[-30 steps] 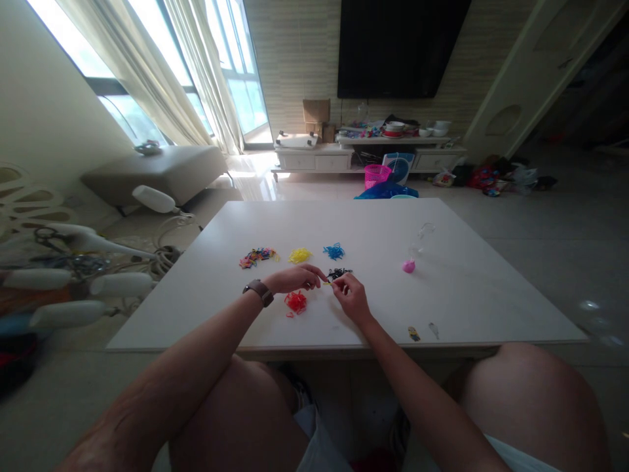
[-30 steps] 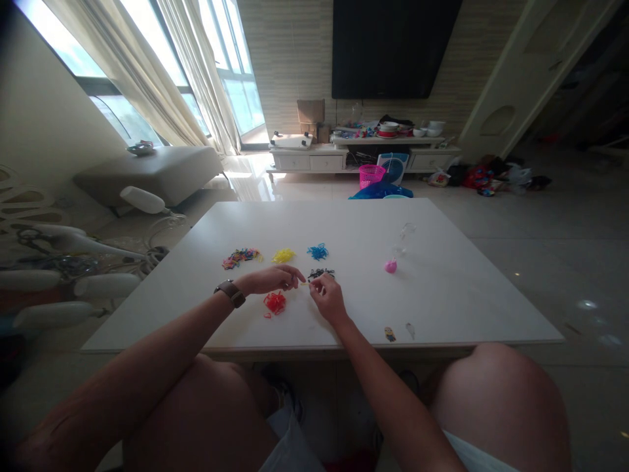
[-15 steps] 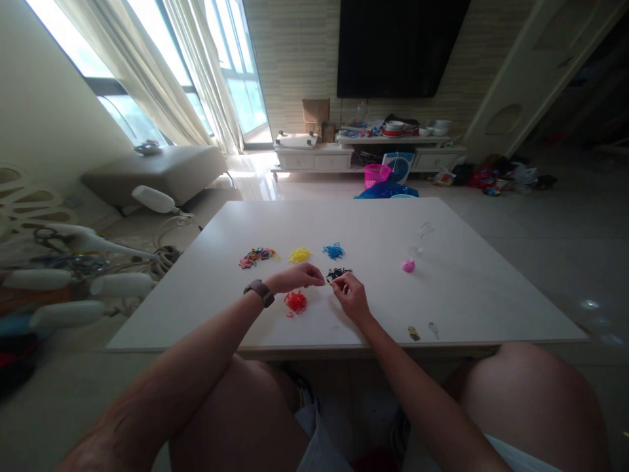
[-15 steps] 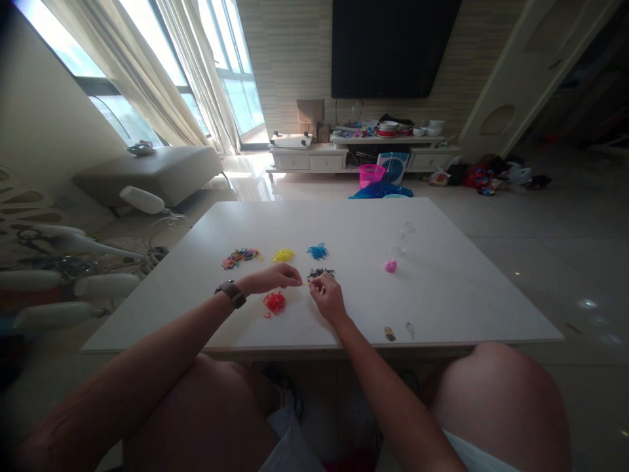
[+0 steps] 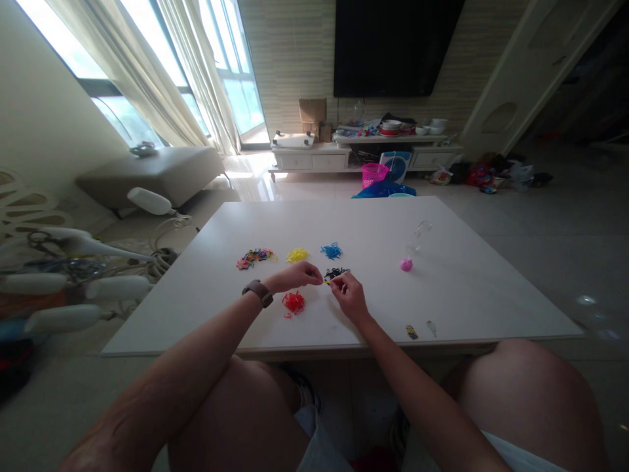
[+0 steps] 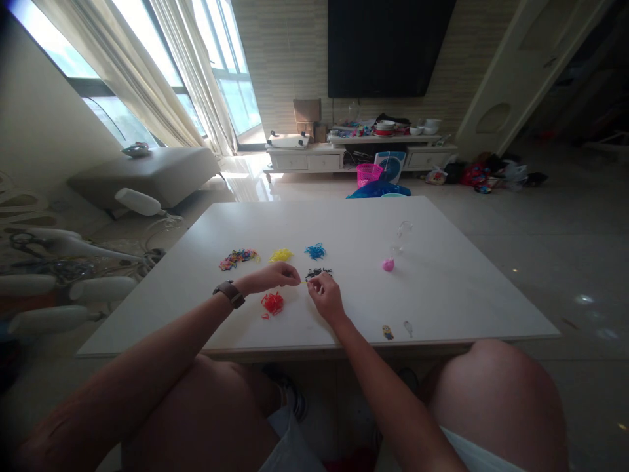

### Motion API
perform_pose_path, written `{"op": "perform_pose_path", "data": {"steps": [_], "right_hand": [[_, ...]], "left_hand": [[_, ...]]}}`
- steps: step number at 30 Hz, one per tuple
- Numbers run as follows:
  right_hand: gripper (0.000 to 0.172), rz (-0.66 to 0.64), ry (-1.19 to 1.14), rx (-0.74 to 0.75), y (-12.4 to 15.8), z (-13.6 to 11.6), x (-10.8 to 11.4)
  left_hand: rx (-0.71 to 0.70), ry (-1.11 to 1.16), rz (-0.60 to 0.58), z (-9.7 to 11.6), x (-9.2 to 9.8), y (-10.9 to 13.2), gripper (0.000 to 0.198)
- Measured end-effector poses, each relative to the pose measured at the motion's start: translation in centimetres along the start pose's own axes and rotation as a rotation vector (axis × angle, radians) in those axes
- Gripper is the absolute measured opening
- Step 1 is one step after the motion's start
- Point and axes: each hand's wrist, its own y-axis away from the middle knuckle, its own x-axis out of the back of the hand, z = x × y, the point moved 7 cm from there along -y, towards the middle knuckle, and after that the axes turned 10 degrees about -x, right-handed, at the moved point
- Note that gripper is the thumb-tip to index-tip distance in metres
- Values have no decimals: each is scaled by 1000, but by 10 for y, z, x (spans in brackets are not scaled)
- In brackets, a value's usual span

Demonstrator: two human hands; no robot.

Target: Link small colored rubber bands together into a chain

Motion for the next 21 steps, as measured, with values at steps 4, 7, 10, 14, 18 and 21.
{"op": "perform_pose_path", "data": {"steps": [4,7,10,14,18,21], "right_hand": [[10,12,-10,-31,0,5,-1],[9,8,-16,-30,0,5,-1],[9,9,-18,-24,0,4,-1],[9,5,-17,-18,1,3,0],[9,3,-25,-10,1,3,0],[9,2,-26,-13,0,3,-1]], "left_hand": [[27,20,179,-14,27,0,29],[86,14,414,-34,57,4,27],[181,12,613,-52,79,9,25],[252,-4,772,-58,89,12,19],[273,-32,847,-60,92,8,16],[294,-18,870,-67,96,4,17]]}}
